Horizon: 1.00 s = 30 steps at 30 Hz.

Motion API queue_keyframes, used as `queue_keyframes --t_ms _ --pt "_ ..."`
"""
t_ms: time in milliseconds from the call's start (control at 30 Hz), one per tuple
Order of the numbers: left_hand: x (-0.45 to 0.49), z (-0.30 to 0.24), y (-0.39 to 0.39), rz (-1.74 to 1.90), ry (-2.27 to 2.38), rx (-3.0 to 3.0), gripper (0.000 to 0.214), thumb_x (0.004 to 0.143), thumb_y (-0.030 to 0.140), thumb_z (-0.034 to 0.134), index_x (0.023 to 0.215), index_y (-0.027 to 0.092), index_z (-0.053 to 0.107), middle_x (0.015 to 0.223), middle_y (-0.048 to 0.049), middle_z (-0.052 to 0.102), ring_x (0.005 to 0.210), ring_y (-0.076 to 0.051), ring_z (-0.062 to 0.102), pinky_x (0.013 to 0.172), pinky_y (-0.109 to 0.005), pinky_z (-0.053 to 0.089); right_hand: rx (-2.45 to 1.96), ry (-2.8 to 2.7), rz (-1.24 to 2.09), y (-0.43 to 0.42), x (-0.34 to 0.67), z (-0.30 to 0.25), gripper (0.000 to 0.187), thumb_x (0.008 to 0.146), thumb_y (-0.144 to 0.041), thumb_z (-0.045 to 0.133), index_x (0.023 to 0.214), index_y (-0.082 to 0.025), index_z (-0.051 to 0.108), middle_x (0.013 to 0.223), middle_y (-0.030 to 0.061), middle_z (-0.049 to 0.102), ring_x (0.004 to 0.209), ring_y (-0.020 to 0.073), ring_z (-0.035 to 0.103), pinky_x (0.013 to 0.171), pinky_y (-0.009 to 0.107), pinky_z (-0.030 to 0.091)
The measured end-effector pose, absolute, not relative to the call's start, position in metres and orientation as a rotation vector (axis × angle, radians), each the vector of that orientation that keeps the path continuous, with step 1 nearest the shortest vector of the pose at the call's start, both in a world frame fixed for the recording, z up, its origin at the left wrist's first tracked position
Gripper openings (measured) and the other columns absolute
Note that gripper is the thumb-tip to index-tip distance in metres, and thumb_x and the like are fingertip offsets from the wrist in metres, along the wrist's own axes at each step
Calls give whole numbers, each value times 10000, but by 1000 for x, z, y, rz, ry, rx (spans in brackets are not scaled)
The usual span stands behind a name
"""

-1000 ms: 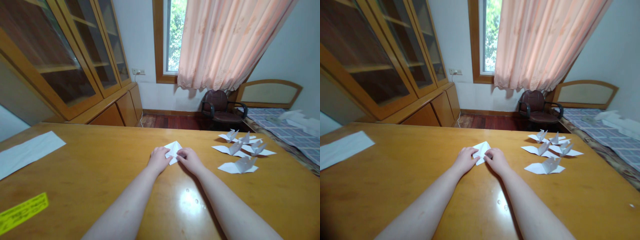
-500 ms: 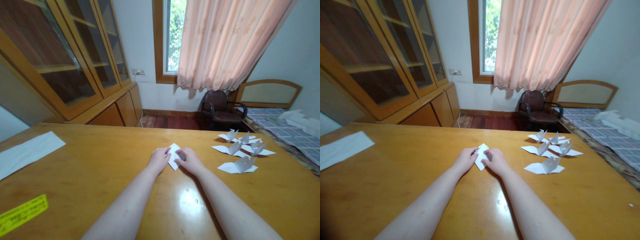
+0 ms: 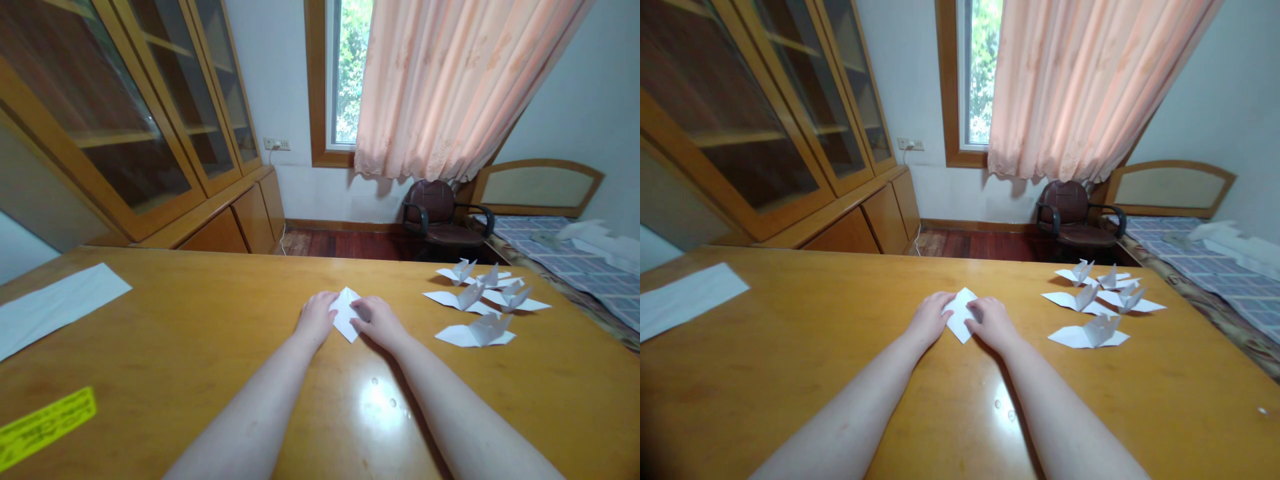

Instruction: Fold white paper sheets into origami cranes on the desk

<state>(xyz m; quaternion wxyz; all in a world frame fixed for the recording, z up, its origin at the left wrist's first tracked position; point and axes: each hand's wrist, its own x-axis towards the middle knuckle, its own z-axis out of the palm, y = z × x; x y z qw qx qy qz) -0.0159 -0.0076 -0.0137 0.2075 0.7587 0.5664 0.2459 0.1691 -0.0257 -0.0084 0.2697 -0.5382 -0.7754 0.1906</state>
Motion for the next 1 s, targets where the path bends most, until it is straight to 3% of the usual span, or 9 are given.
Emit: queue_keyframes --t_ms 200,433,633,800,900,1000 --pt "-16 -19 -7 618 1552 2209 289 823 194 481 1043 285 645 1169 -16 615 1165 -238 458 987 -412 304 -1484 -2032 469 -23 170 -14 340 746 -222 559 1080 -184 606 1048 90 645 969 224 569 877 358 408" --pt "-15 -17 -10 528 1499 2306 361 830 208 472 1165 303 567 1285 -6 531 1226 -244 413 1026 -442 267 -1468 -2036 350 -19 174 -20 327 745 -121 507 1025 -208 652 1088 73 632 1027 217 544 923 367 393" --pt "-14 -15 -12 487 1503 2333 371 836 235 467 1192 305 544 1314 -7 501 1235 -254 398 1033 -460 255 -1526 -1972 352 -18 177 -20 437 736 -47 429 1063 -235 650 1090 68 625 995 200 571 889 329 430" --pt "-15 -11 -14 432 1502 2337 379 843 287 453 1216 299 520 1334 -16 479 1257 -256 366 1050 -463 227 -1739 -1914 302 -17 179 -19 362 762 -111 457 1038 -212 668 1104 90 622 1017 231 560 911 357 409" --pt "-16 -9 -17 369 1479 2371 460 826 396 466 1275 295 452 1381 -23 418 1288 -260 317 1067 -464 196 -1869 -1956 272 -17 177 -17 305 813 -236 470 1044 -200 665 1210 108 566 1144 265 478 973 399 344" --pt "-17 -7 -20 307 1445 2401 593 787 521 470 1328 298 374 1431 -25 335 1318 -274 252 1081 -477 158 -1875 -2063 275 -20 174 -14 366 822 -301 481 1166 -232 584 1364 70 430 1307 291 265 1038 464 218"
